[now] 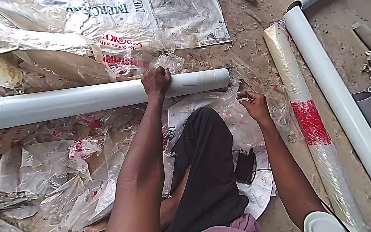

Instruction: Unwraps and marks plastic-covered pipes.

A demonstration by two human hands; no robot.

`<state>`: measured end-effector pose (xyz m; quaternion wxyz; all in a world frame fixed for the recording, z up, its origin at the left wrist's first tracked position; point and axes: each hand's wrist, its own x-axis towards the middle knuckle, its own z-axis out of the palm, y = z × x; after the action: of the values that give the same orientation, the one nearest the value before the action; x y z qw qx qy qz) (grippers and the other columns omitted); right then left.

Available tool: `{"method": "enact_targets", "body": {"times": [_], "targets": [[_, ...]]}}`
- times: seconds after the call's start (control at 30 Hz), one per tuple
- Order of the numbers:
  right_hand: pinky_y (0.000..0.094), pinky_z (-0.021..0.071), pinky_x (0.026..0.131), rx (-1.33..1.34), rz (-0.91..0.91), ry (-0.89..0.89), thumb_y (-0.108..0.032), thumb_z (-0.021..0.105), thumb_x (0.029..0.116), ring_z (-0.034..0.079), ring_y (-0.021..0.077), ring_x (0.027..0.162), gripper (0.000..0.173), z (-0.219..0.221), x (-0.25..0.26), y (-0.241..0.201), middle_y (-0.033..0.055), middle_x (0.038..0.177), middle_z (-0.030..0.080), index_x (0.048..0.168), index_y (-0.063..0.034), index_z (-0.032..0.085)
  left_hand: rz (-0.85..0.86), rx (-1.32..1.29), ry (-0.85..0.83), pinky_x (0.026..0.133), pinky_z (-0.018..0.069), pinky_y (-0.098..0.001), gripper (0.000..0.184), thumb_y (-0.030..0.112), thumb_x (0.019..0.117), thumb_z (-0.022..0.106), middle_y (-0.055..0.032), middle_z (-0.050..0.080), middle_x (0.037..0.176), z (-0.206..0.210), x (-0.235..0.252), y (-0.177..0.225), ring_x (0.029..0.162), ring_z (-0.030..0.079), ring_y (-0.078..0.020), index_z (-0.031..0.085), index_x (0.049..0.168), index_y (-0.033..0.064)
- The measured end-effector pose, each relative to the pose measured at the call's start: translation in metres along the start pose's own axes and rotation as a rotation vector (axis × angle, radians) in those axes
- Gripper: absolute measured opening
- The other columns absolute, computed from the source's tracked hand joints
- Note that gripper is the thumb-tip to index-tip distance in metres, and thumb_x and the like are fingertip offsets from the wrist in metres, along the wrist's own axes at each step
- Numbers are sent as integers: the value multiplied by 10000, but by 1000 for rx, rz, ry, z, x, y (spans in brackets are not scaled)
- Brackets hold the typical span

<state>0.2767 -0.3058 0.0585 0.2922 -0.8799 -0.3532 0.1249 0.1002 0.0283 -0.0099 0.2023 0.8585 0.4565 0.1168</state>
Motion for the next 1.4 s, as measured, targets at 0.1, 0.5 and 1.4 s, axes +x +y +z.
{"method": "enact_targets", "body": {"times": [0.1,0.5,1.4], "targets": [[422,439,563,-49,6,95,60,754,850,559,221,632,225,7,4,-1,111,940,736,1045,-44,710,-2,1,3,868,499,-625,478,417,1047,408,-192,750,1051,1,1,-1,1080,704,-394,732,988,70],[532,491,958,-95,-107,61,-201,716,952,677,320,1061,205,55,128,-36,186,1103,738,1037,-27,783,-3,22,-8,872,504,-616,485,425,1054,397,-183,750,1060,2,1,1,1092,701,-386,728,1004,74],[564,412,1122,-169,-74,39,-219,660,1005,633,368,1252,340,80,128,-54,201,1275,704,1276,-22,718,9,-15,1,856,510,-587,441,380,1044,424,-166,755,1020,0,5,3,1054,715,-360,725,966,67]]}}
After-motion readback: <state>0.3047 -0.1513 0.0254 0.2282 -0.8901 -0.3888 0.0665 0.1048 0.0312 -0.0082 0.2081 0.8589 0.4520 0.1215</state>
